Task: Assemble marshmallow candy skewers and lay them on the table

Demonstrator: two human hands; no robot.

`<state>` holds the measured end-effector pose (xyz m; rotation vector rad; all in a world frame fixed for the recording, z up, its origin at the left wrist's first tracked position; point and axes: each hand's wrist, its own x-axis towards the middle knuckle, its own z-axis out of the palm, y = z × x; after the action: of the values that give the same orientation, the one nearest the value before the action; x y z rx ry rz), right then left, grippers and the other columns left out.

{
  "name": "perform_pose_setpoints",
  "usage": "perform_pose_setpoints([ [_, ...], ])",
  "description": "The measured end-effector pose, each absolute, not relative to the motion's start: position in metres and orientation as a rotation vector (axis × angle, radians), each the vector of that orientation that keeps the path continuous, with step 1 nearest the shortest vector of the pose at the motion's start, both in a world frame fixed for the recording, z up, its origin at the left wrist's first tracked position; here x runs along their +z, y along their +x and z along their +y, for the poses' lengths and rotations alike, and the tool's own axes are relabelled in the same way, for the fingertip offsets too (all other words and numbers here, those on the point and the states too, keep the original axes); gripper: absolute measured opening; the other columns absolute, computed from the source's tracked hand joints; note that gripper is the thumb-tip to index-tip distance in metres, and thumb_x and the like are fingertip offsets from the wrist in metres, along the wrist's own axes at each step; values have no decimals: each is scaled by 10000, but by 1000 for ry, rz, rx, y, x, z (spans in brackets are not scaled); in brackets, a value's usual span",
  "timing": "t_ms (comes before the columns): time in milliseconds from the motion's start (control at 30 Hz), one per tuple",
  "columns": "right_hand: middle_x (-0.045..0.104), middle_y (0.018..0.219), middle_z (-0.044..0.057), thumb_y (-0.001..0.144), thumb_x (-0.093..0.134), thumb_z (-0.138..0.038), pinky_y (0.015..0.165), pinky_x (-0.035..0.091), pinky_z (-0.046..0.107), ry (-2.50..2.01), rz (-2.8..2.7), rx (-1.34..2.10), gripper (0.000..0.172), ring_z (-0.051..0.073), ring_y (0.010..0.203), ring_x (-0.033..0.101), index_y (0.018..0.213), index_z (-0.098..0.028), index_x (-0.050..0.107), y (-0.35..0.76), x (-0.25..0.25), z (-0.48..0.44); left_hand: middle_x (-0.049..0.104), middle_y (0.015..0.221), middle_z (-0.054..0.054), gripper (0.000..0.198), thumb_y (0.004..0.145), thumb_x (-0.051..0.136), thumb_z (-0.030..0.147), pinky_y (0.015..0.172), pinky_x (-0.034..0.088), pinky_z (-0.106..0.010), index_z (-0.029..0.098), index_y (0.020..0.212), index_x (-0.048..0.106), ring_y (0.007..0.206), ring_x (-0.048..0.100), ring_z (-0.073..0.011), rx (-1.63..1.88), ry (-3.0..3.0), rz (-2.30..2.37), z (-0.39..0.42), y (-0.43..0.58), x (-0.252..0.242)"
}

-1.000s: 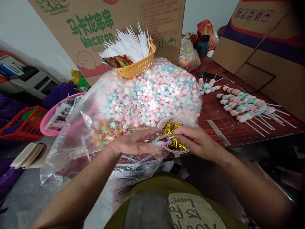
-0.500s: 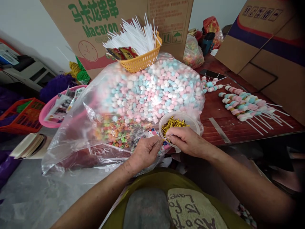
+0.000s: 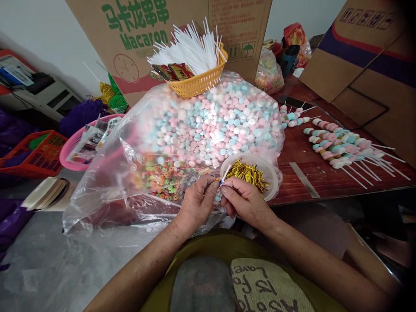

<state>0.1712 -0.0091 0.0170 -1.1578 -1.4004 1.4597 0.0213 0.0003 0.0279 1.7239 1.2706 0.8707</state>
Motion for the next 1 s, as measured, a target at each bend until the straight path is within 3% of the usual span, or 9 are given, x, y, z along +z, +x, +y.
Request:
perform_pose_setpoints([
  [167, 528, 525, -46, 903, 398, -392, 434, 402, 232, -1133, -1442, 1432, 231, 114, 415, 507, 767, -211, 446, 167, 9, -8, 641, 829, -41, 348, 968, 282, 367, 708, 466, -255, 162, 877, 548, 753, 569, -135, 379, 1709, 873, 5, 10, 46],
  [333, 536, 574, 9, 872, 411, -223, 511, 371, 255, -1203, -1984, 389, 216, 127, 528, 496, 670, -197, 481, 179, 13, 1, 593, 788, -4, 247, 932, 365, 357, 689, 441, -257, 176, 900, 531, 746, 536, -141, 168, 1817, 1023, 14, 2, 47],
  [433, 635, 772, 52, 894, 392, -174, 697, 446, 312, -1112, -2036, -77, 188, 182, 780, 576, 861, -179, 577, 193, 28, 7, 566, 719, 5, 299, 933, 344, 389, 633, 441, -240, 174, 836, 528, 666, 528, -125, 117, 1637, 1042, 21, -2, 47],
  [533, 622, 1113, 92, 908, 364, -141, 961, 354, 478, -742, -2465, -434, 288, 253, 1139, 473, 1110, -158, 567, 201, 35, 5, 569, 723, -10, 322, 900, 419, 425, 621, 450, -239, 162, 753, 533, 672, 541, -130, 56, 1593, 982, 26, -4, 49],
  [600, 618, 1111, 107, 920, 351, -134, 1004, 295, 523, -580, -2645, -524, 303, 256, 1111, 480, 1135, -116, 563, 202, 32, -1, 559, 686, -8, 336, 878, 465, 440, 601, 445, -235, 156, 712, 537, 653, 537, -131, -88, 1547, 827, 27, -2, 48],
  [733, 626, 788, 77, 899, 382, -118, 913, 362, 498, -532, -2733, -376, 227, 200, 774, 533, 876, -115, 608, 201, 16, -16, 610, 728, -26, 336, 891, 440, 446, 596, 441, -248, 154, 823, 590, 652, 554, -148, -268, 1629, 639, 21, 8, 43],
  [833, 595, 665, 72, 867, 384, -116, 679, 445, 358, -939, -2711, 273, 237, 167, 644, 509, 727, -134, 575, 199, 8, -27, 641, 758, -51, 246, 902, 439, 324, 606, 422, -268, 145, 868, 604, 667, 569, -170, -186, 2270, 806, 12, 15, 42],
  [933, 538, 527, 1, 876, 306, -108, 487, 395, 231, -1180, -2506, 874, 308, 109, 488, 478, 700, -142, 557, 202, 14, -26, 665, 761, -70, 199, 893, 433, 200, 615, 406, -292, 144, 875, 623, 651, 570, -174, 253, 2903, 803, 4, 17, 37],
  [1000, 516, 480, -36, 900, 271, -117, 458, 380, 197, -1180, -2489, 1066, 357, 86, 435, 471, 720, -147, 579, 212, 24, -14, 694, 816, -78, 195, 878, 454, 169, 623, 407, -290, 151, 920, 644, 662, 580, -168, 670, 2972, 748, 0, 17, 27],
])
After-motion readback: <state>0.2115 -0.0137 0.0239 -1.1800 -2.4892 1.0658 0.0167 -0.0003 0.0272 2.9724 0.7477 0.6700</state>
